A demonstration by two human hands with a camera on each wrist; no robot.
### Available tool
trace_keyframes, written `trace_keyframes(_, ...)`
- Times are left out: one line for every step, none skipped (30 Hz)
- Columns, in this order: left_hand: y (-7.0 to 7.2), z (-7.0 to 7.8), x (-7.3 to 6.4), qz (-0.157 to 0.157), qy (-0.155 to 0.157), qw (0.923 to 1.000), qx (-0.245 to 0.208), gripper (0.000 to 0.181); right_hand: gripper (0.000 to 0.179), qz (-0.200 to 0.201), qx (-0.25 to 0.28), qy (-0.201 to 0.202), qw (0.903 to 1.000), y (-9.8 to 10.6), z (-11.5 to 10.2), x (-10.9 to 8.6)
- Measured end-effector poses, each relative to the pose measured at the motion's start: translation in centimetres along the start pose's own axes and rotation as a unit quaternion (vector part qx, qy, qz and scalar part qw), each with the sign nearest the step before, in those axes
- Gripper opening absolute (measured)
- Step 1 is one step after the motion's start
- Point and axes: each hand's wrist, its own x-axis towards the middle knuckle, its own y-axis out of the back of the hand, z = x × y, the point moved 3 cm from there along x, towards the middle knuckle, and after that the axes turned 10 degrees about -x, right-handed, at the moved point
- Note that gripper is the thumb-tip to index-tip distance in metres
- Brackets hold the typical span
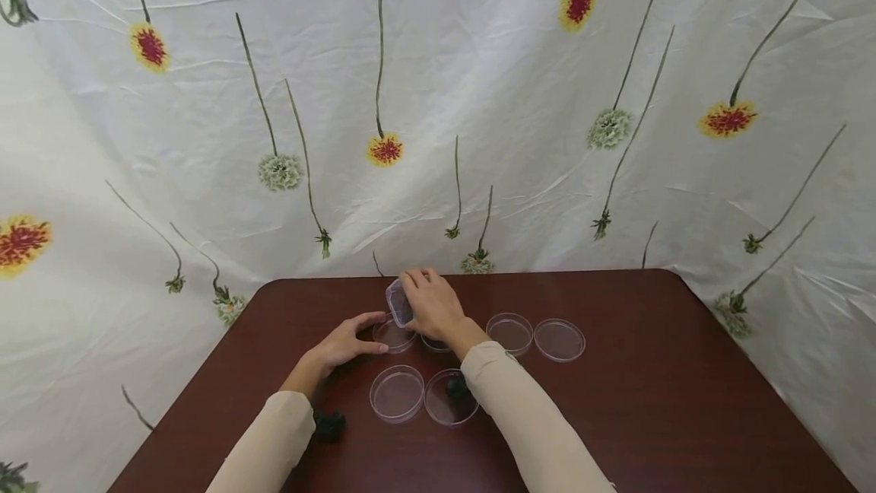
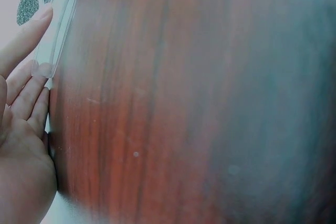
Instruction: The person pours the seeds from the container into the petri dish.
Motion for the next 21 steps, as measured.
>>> trace_keyframes(-0.01, 0.05, -0.03, 0.000, 0.000, 1.0000, 0.000, 0.074, 0.095, 0.005, -0.001, 0.003, 1.0000, 0.03, -0.03, -0.02)
trace_keyframes(-0.01, 0.08, -0.07, 0.001, 0.001, 1.0000, -0.001, 0.074, 0.094, 0.010, -0.003, 0.007, 0.9999, 0.02, -0.06, -0.04)
trace_keyframes(-0.01, 0.07, -0.07, 0.003, 0.002, 1.0000, -0.002, 0.074, 0.093, 0.014, -0.003, 0.010, 0.9999, 0.02, -0.08, -0.06)
trace_keyframes(-0.01, 0.09, -0.10, 0.003, 0.002, 1.0000, -0.002, 0.075, 0.093, 0.016, -0.006, 0.012, 0.9998, 0.03, -0.09, -0.07)
trace_keyframes(-0.02, 0.13, -0.12, 0.004, 0.003, 1.0000, -0.002, 0.075, 0.093, 0.017, -0.008, 0.014, 0.9997, 0.05, -0.09, -0.07)
trace_keyframes(-0.03, 0.16, -0.13, 0.004, 0.003, 1.0000, -0.001, 0.075, 0.094, 0.015, -0.011, 0.015, 0.9997, 0.06, -0.10, -0.05)
trace_keyframes(-0.04, 0.18, -0.15, 0.004, 0.003, 1.0000, -0.002, 0.075, 0.094, 0.013, -0.016, 0.016, 0.9997, 0.07, -0.12, -0.03)
trace_keyframes(-0.03, 0.21, -0.19, 0.004, 0.004, 1.0000, -0.003, 0.075, 0.094, 0.012, -0.017, 0.017, 0.9996, 0.07, -0.14, -0.01)
trace_keyframes(-0.03, 0.23, -0.21, 0.003, 0.003, 1.0000, -0.001, 0.075, 0.095, 0.012, -0.020, 0.018, 0.9996, 0.11, -0.17, 0.01)
trace_keyframes(-0.01, 0.25, -0.22, 0.003, 0.003, 1.0000, -0.001, 0.076, 0.095, 0.011, -0.023, 0.020, 0.9995, 0.15, -0.20, 0.04)
trace_keyframes(0.01, 0.29, -0.25, 0.004, 0.004, 1.0000, -0.001, 0.076, 0.095, 0.010, -0.025, 0.021, 0.9994, 0.17, -0.24, 0.08)
trace_keyframes(0.02, 0.31, -0.27, 0.004, 0.004, 1.0000, 0.000, 0.076, 0.095, 0.011, -0.027, 0.023, 0.9993, 0.18, -0.28, 0.10)
trace_keyframes(0.03, 0.31, -0.30, 0.005, 0.003, 1.0000, 0.001, 0.076, 0.095, 0.012, -0.027, 0.025, 0.9993, 0.20, -0.32, 0.11)
trace_keyframes(0.05, 0.33, -0.33, 0.005, 0.004, 1.0000, 0.000, 0.076, 0.095, 0.014, -0.026, 0.026, 0.9992, 0.20, -0.35, 0.14)
trace_keyframes(0.06, 0.34, -0.32, 0.005, 0.004, 1.0000, 0.000, 0.077, 0.095, 0.016, -0.027, 0.028, 0.9991, 0.20, -0.39, 0.15)
trace_keyframes(0.06, 0.34, -0.35, 0.006, 0.006, 1.0000, -0.001, 0.076, 0.095, 0.016, -0.027, 0.029, 0.9991, 0.21, -0.43, 0.16)
trace_keyframes(0.05, 0.38, -0.38, 0.004, 0.006, 1.0000, 0.000, 0.076, 0.095, 0.014, -0.027, 0.030, 0.9991, 0.20, -0.47, 0.16)
trace_keyframes(0.05, 0.42, -0.39, 0.001, 0.005, 1.0000, 0.001, 0.076, 0.095, 0.013, -0.028, 0.029, 0.9991, 0.19, -0.50, 0.16)
trace_keyframes(0.07, 0.47, -0.42, -0.002, 0.004, 1.0000, 0.002, 0.076, 0.095, 0.012, -0.030, 0.028, 0.9991, 0.20, -0.52, 0.16)
trace_keyframes(0.10, 0.51, -0.42, -0.004, 0.004, 1.0000, 0.002, 0.076, 0.095, 0.011, -0.033, 0.028, 0.9990, 0.22, -0.55, 0.18)
trace_keyframes(0.15, 0.50, -0.43, -0.003, 0.005, 1.0000, 0.002, 0.076, 0.096, 0.011, -0.035, 0.028, 0.9989, 0.27, -0.59, 0.21)
